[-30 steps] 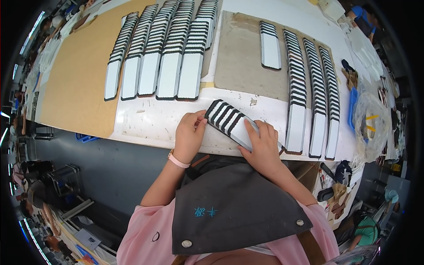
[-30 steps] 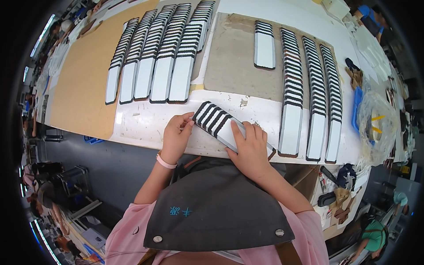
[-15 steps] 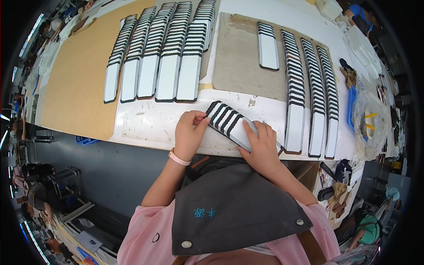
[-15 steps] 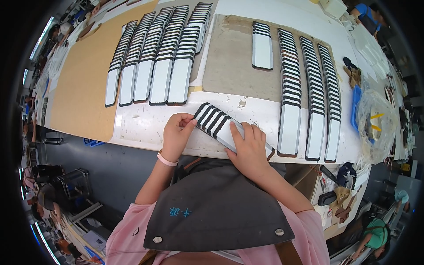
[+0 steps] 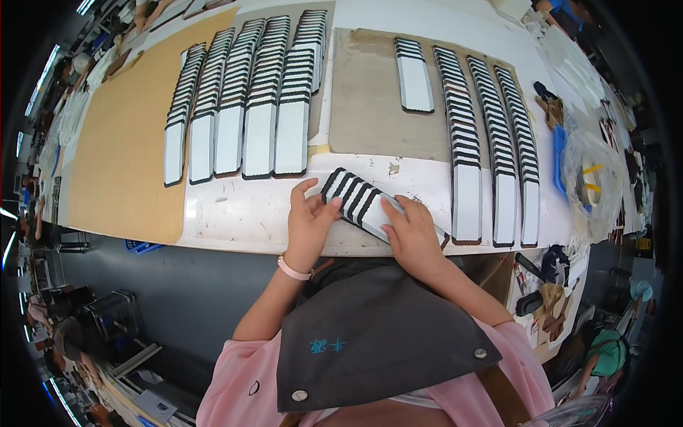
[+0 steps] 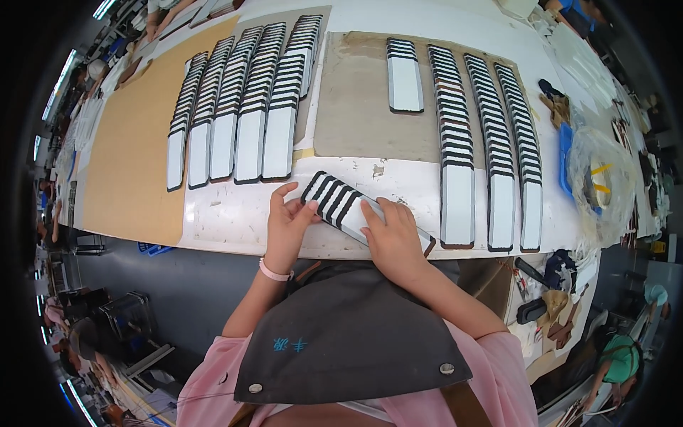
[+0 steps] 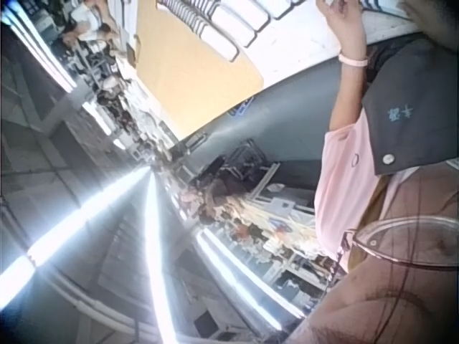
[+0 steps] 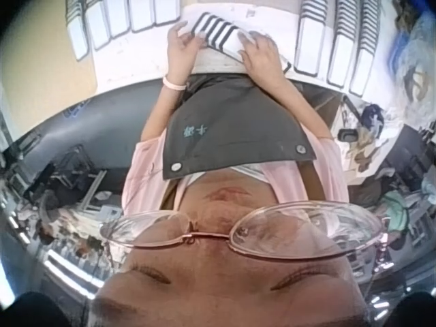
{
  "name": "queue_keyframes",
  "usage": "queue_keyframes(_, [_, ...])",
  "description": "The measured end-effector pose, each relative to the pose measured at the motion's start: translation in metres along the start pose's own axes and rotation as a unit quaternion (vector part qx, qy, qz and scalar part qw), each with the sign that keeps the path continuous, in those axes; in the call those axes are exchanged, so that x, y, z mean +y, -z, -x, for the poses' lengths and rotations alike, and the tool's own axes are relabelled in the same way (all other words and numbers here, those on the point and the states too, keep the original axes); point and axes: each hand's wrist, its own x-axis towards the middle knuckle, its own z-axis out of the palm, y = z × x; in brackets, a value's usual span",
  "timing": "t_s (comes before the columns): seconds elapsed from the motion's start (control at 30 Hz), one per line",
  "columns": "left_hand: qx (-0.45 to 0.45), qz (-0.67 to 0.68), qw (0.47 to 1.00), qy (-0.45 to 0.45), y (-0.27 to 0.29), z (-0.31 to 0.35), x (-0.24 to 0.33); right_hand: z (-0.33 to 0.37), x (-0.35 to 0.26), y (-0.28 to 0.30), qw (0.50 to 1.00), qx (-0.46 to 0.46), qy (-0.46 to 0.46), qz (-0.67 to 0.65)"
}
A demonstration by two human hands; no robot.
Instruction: Checking and stacking wallet components at a workshop table.
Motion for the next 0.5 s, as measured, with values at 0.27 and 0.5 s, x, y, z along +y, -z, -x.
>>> queue_keyframes(0.27, [-0.062,-0.041,0.997,-0.005,-0.026,0.023,-0.001,-0.011,-0.001,0.011,0.997,0.008,-0.018,-0.078])
queue_keyframes(0.5, [-0.089,-0.012,0.995,-0.036,-0.049,0.001,0.028,-0.03,0.011,0.045,0.97,-0.058,-0.148,-0.182])
